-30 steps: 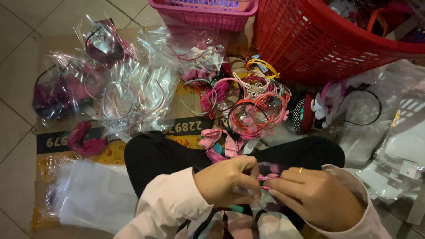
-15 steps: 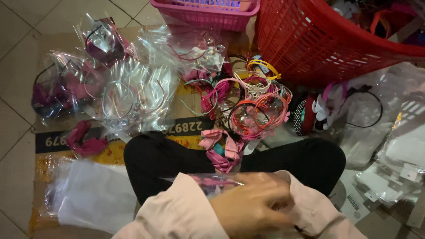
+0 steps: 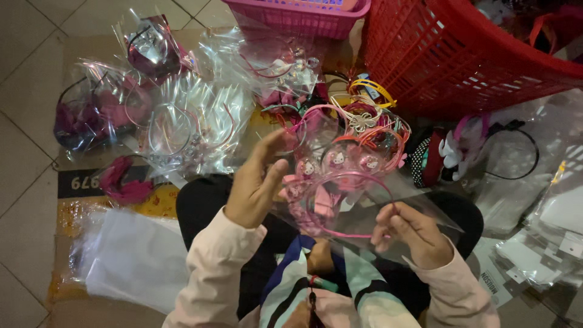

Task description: The person packages hair accessories into plastic bags and seals them using an impulse sealer.

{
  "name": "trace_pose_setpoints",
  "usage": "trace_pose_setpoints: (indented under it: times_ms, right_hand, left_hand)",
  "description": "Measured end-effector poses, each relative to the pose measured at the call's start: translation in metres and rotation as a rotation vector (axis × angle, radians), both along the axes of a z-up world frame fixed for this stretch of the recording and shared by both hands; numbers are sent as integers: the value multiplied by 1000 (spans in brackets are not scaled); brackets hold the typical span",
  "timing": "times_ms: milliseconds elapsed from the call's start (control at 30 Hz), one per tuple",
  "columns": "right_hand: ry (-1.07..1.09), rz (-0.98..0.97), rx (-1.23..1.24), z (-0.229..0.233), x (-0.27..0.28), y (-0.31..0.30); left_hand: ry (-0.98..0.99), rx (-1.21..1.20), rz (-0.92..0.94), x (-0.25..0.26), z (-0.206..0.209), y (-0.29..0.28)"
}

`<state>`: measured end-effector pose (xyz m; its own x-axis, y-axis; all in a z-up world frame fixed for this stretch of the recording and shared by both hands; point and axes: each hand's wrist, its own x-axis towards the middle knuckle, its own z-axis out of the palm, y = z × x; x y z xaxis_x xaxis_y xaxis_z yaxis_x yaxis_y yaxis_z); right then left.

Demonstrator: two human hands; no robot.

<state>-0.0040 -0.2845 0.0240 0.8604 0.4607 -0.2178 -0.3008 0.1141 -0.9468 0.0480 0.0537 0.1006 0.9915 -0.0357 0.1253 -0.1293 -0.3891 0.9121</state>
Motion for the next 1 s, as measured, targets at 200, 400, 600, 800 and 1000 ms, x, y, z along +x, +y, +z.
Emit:
trace_pose_setpoints:
  times_ms: [200,400,600,800,1000]
  right_hand:
    - [103,-33,-31,7,-3,10]
    - [96,41,-25,-5,-3,2]
    - [56,47,-5,4,-1,15]
    - [126,46,58,0,-4,19]
    - [177,69,28,7,2,9]
  left_hand:
    - [217,-305,-119,2,-25,-9]
    - [215,-285,-100,2,-32,-9]
    - [284,-288,-56,-2,-46,-8]
    - [442,-561,-195,-17,-50,-1]
    - [300,-496,-111,-23,-96,55]
